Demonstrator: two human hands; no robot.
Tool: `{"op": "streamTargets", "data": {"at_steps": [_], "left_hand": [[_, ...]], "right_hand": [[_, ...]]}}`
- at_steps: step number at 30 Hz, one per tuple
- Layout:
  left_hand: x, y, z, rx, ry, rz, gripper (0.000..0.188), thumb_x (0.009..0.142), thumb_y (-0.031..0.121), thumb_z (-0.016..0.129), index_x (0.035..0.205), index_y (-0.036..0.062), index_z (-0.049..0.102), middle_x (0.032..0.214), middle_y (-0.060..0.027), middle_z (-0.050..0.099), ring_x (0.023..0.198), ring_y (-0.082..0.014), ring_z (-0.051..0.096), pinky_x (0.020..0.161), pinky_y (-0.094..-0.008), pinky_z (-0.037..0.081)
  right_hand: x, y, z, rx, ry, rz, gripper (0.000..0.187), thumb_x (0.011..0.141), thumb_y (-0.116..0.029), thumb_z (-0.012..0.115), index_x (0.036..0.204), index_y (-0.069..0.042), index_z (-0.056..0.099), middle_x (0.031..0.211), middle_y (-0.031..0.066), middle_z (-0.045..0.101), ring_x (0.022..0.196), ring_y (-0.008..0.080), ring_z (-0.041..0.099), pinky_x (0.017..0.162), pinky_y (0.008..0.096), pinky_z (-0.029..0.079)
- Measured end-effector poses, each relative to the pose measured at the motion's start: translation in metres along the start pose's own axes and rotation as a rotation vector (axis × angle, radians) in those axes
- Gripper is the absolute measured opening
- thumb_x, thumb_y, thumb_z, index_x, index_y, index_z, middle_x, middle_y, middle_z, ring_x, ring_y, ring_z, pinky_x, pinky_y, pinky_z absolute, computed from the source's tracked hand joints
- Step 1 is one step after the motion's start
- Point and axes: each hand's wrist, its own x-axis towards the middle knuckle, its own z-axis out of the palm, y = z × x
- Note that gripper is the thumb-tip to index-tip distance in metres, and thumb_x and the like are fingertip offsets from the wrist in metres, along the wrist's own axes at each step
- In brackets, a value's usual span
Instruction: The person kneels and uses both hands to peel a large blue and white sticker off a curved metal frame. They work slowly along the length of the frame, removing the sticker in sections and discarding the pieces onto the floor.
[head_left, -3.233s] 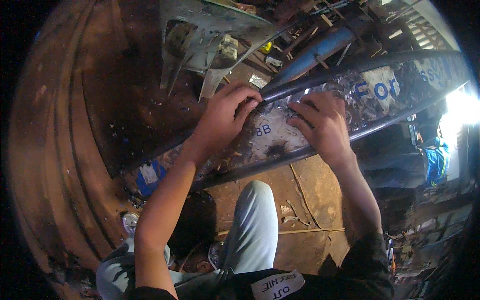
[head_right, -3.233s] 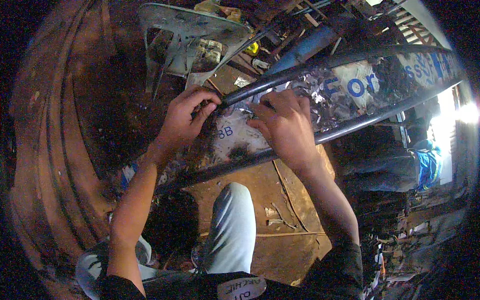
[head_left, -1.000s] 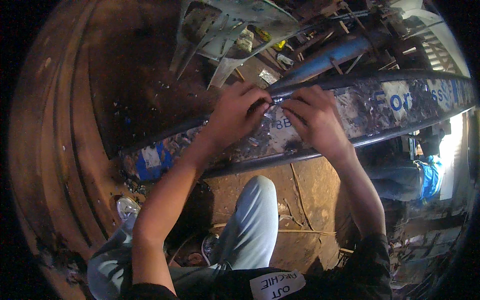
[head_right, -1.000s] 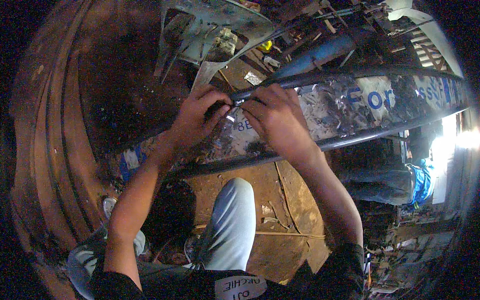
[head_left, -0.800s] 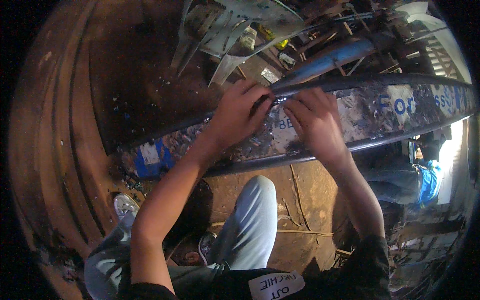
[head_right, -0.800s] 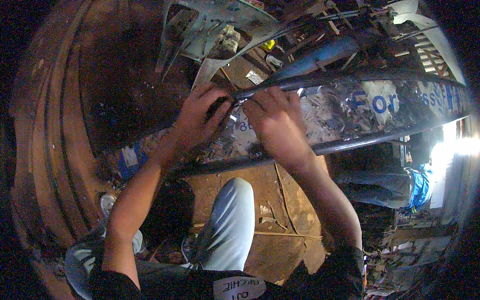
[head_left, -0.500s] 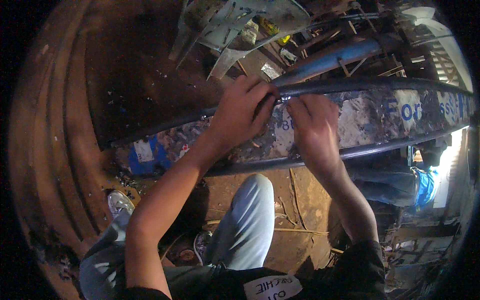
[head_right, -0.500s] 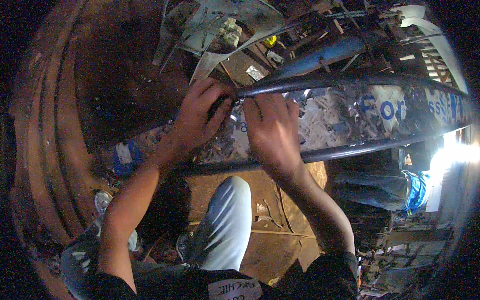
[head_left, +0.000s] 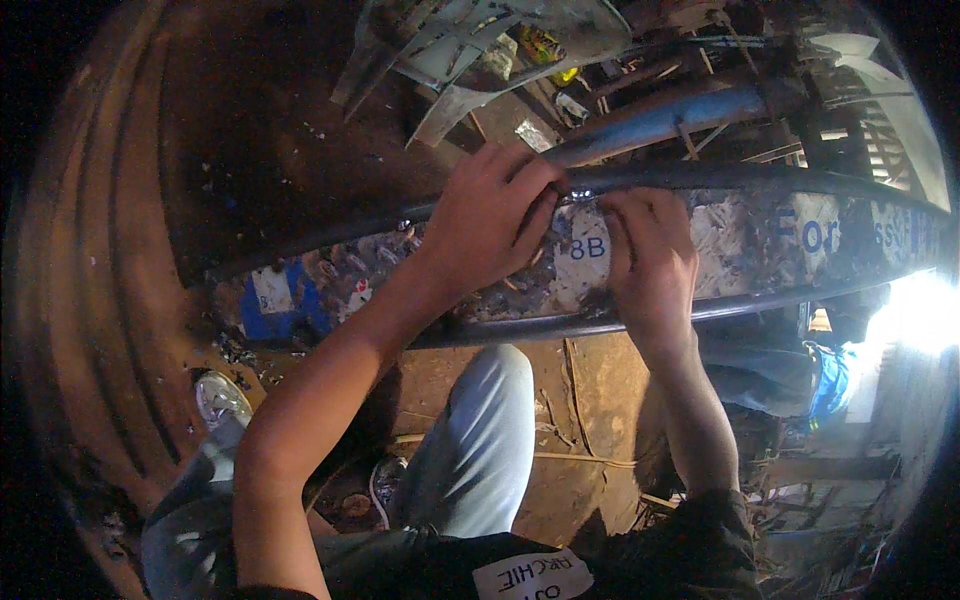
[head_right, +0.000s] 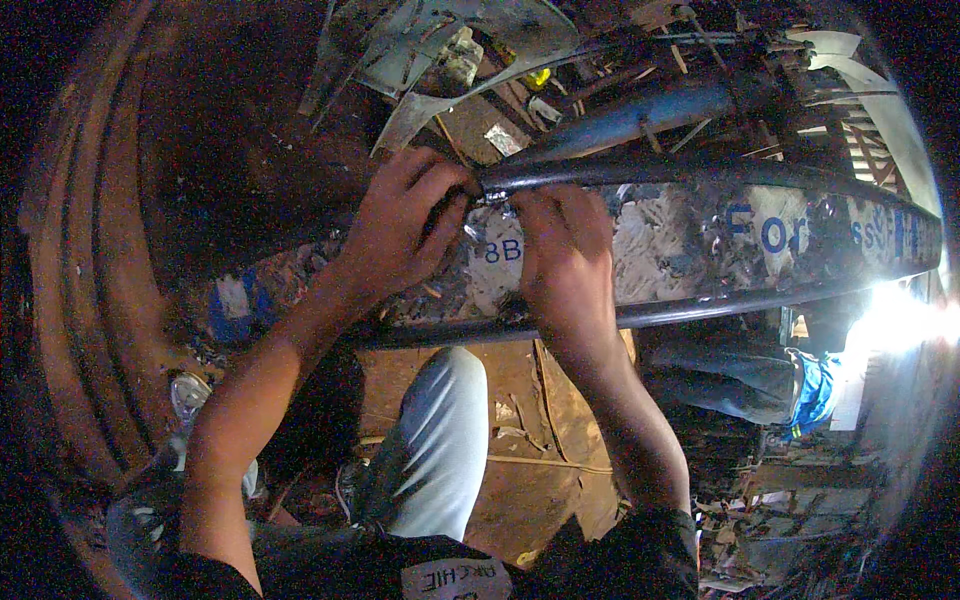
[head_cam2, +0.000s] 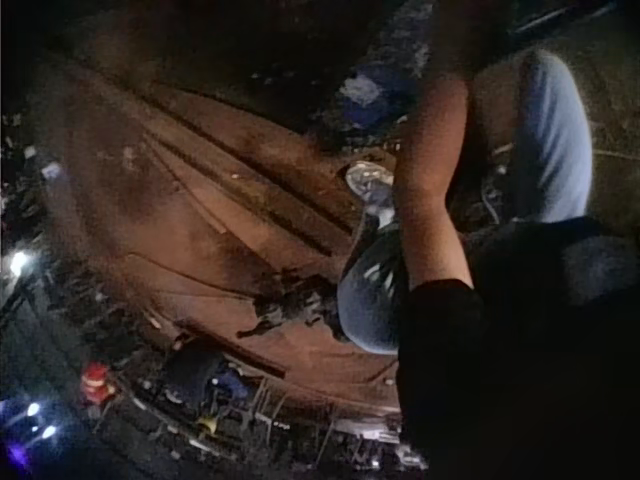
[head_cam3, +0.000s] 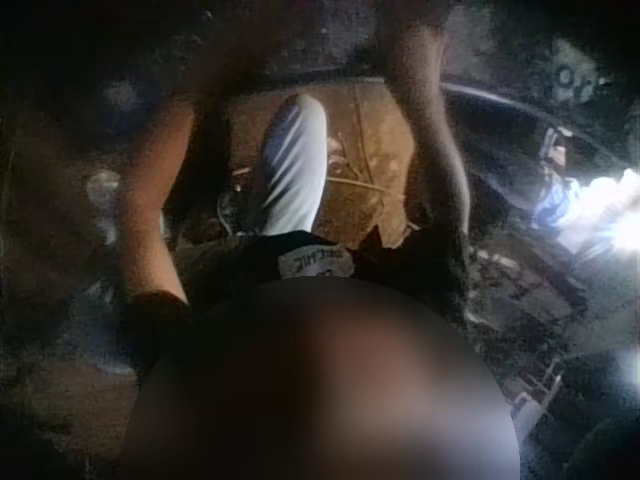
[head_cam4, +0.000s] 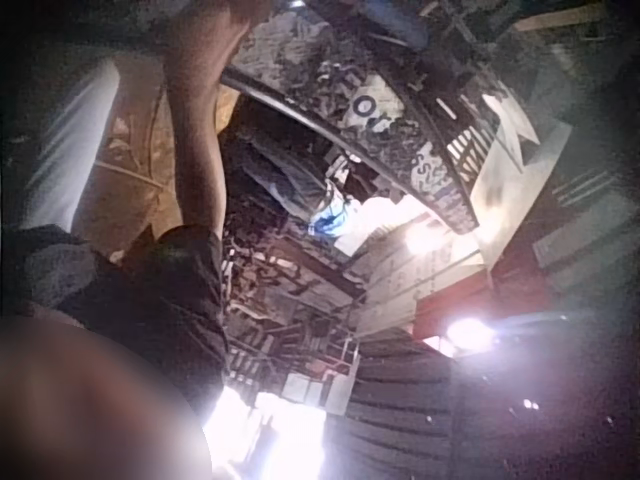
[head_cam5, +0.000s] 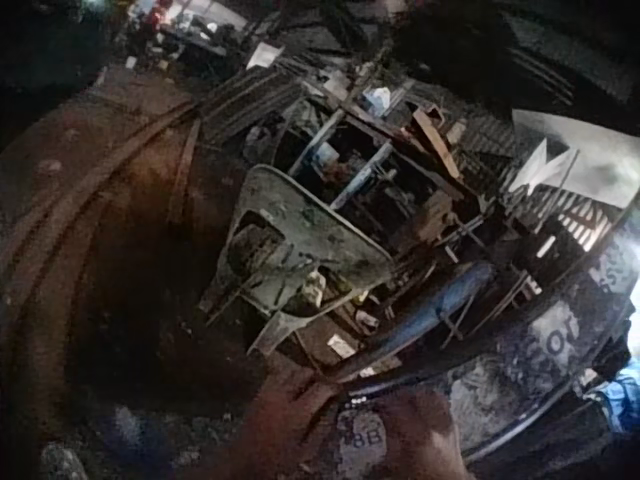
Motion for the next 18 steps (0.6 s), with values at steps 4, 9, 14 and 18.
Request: {"op": "streamTargets", "data": {"at_steps": [4, 9, 14, 18], "left_hand": [[0.000, 0.002, 0.002, 0.056, 0.043, 0.010, 0.018, 0.082, 0.012, 0.063, 0.099, 0.0090, 0.059, 0.097, -0.0111, 0.058, 0.092, -0.0331, 0.056, 0.080, -0.0444, 0.044], [-0.001, 0.002, 0.003, 0.086, 0.051, 0.020, 0.019, 0.082, 0.013, 0.064, 0.099, 0.0086, 0.058, 0.097, -0.0113, 0.057, 0.092, -0.0330, 0.056, 0.078, -0.0445, 0.044], [-0.002, -0.001, 0.004, 0.095, 0.043, 0.036, 0.021, 0.082, 0.015, 0.064, 0.100, 0.0083, 0.057, 0.098, -0.0119, 0.057, 0.092, -0.0334, 0.056, 0.077, -0.0454, 0.044], [-0.003, -0.001, 0.005, 0.094, 0.032, 0.027, 0.024, 0.081, 0.014, 0.064, 0.103, 0.0073, 0.057, 0.099, -0.0144, 0.056, 0.092, -0.0354, 0.055, 0.078, -0.0466, 0.044]], "right_hand": [[-0.002, -0.003, -0.001, -0.044, -0.058, -0.030, 0.017, 0.079, -0.002, 0.070, 0.096, -0.005, 0.069, 0.094, 0.0111, 0.061, 0.091, 0.0296, 0.059, 0.079, 0.0393, 0.047], [0.002, -0.003, 0.005, -0.064, -0.022, -0.150, 0.017, 0.077, -0.007, 0.067, 0.093, -0.009, 0.069, 0.092, 0.0067, 0.062, 0.087, 0.0277, 0.059, 0.075, 0.0410, 0.045], [0.016, 0.008, -0.010, -0.006, -0.240, -0.245, 0.020, 0.074, -0.003, 0.072, 0.094, -0.006, 0.070, 0.093, 0.0093, 0.063, 0.087, 0.0288, 0.059, 0.079, 0.0400, 0.046], [0.028, 0.016, -0.018, 0.040, -0.340, -0.331, 0.025, 0.071, -0.005, 0.069, 0.096, -0.008, 0.069, 0.094, 0.0084, 0.063, 0.091, 0.0288, 0.059, 0.080, 0.0395, 0.047]]}}
